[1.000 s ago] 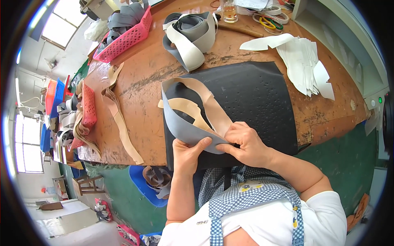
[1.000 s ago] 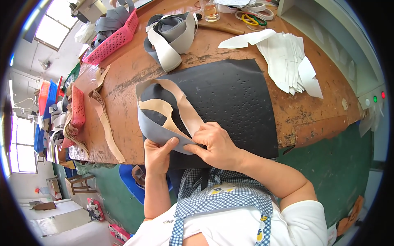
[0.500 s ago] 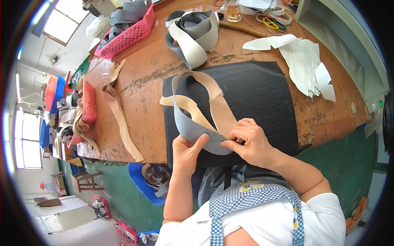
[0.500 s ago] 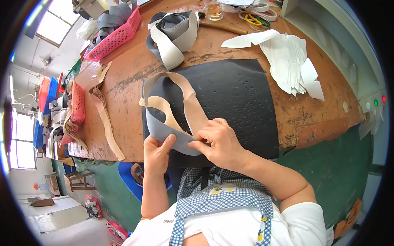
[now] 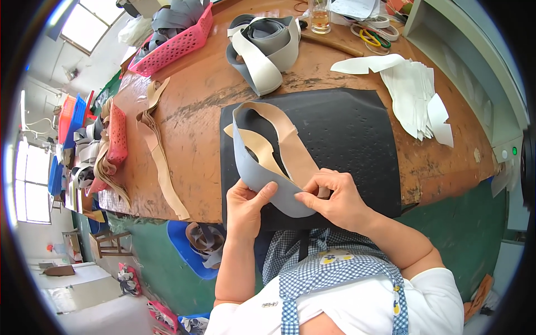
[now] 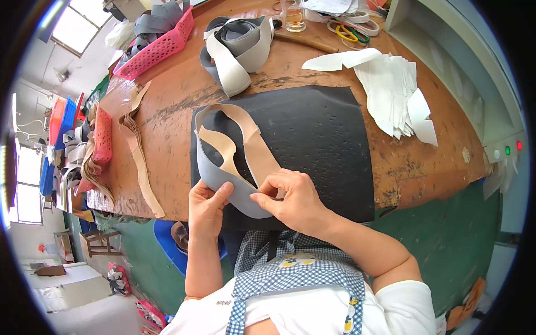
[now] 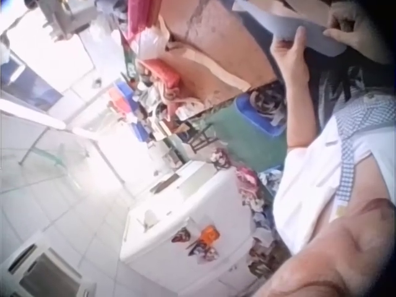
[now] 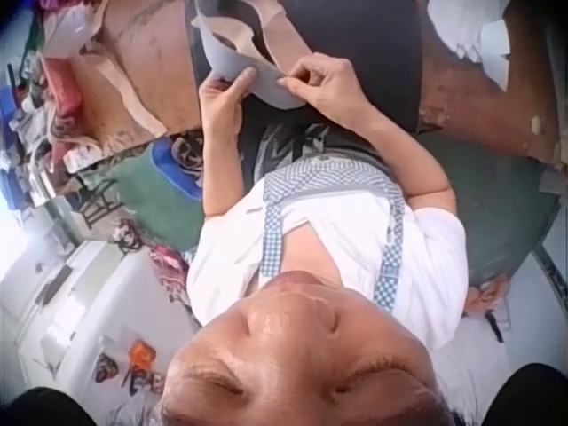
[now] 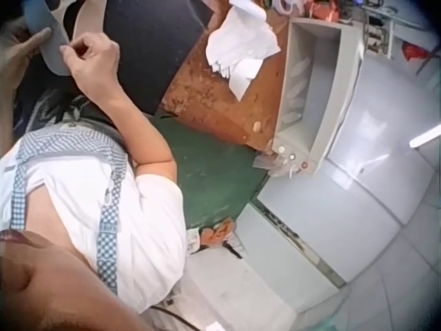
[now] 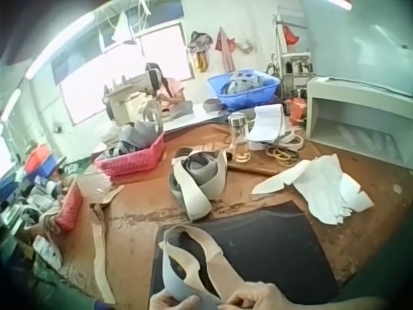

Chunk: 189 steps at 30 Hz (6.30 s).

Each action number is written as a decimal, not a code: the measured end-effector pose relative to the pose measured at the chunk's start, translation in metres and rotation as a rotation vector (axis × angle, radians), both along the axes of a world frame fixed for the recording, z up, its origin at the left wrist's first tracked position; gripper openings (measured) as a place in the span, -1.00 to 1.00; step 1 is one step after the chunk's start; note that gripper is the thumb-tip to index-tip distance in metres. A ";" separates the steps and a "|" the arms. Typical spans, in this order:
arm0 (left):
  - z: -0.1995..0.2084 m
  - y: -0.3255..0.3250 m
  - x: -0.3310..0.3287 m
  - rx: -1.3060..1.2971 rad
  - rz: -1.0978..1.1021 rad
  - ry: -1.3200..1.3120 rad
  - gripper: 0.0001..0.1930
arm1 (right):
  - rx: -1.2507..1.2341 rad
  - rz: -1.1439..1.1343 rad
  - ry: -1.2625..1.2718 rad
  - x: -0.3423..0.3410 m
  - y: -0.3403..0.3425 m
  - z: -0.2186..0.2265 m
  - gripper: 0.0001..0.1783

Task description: Assembling shoe upper parts by attaching lining materials at a workbench.

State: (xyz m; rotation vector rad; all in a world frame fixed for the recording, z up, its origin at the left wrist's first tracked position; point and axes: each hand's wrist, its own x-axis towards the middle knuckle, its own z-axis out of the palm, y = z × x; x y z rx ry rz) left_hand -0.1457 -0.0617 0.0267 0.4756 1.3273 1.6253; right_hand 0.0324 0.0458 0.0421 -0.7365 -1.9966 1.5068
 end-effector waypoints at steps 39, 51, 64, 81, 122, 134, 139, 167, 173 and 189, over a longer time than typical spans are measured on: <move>-0.040 -0.019 0.008 0.207 -0.187 -0.760 -0.74 | -0.348 0.144 0.129 -0.001 0.004 0.009 -0.67; -0.025 -0.020 0.014 0.039 -0.061 -0.402 -0.68 | -0.125 0.257 0.171 0.001 0.004 -0.008 -0.82; -0.010 -0.031 0.003 0.132 -0.165 -0.066 -0.57 | -0.222 0.166 -0.052 -0.003 -0.003 0.010 -0.67; 0.007 -0.012 0.017 -0.006 0.014 0.146 -0.76 | -0.118 0.114 -0.036 -0.006 -0.009 0.003 -0.81; 0.006 -0.008 0.000 -0.085 0.083 -0.088 -0.87 | -0.278 0.164 -0.120 -0.011 -0.001 0.005 -0.85; 0.006 -0.010 0.000 -0.112 0.022 -0.065 -0.82 | -0.315 0.118 -0.087 -0.020 -0.002 0.006 -0.83; 0.007 -0.010 0.001 -0.108 0.030 -0.062 -0.81 | -0.357 0.117 -0.074 -0.024 0.002 0.003 -0.83; -0.012 0.058 0.113 0.292 -0.617 1.680 -0.78 | 0.850 -0.217 -0.289 0.078 0.033 -0.019 -0.69; -0.032 0.057 0.120 0.260 -0.316 1.308 -0.84 | 0.665 -0.416 -0.239 0.101 0.028 -0.025 -0.77; -0.029 0.047 0.088 -0.111 -0.176 0.492 -0.44 | -0.014 -0.063 -0.292 0.105 0.028 -0.020 -0.61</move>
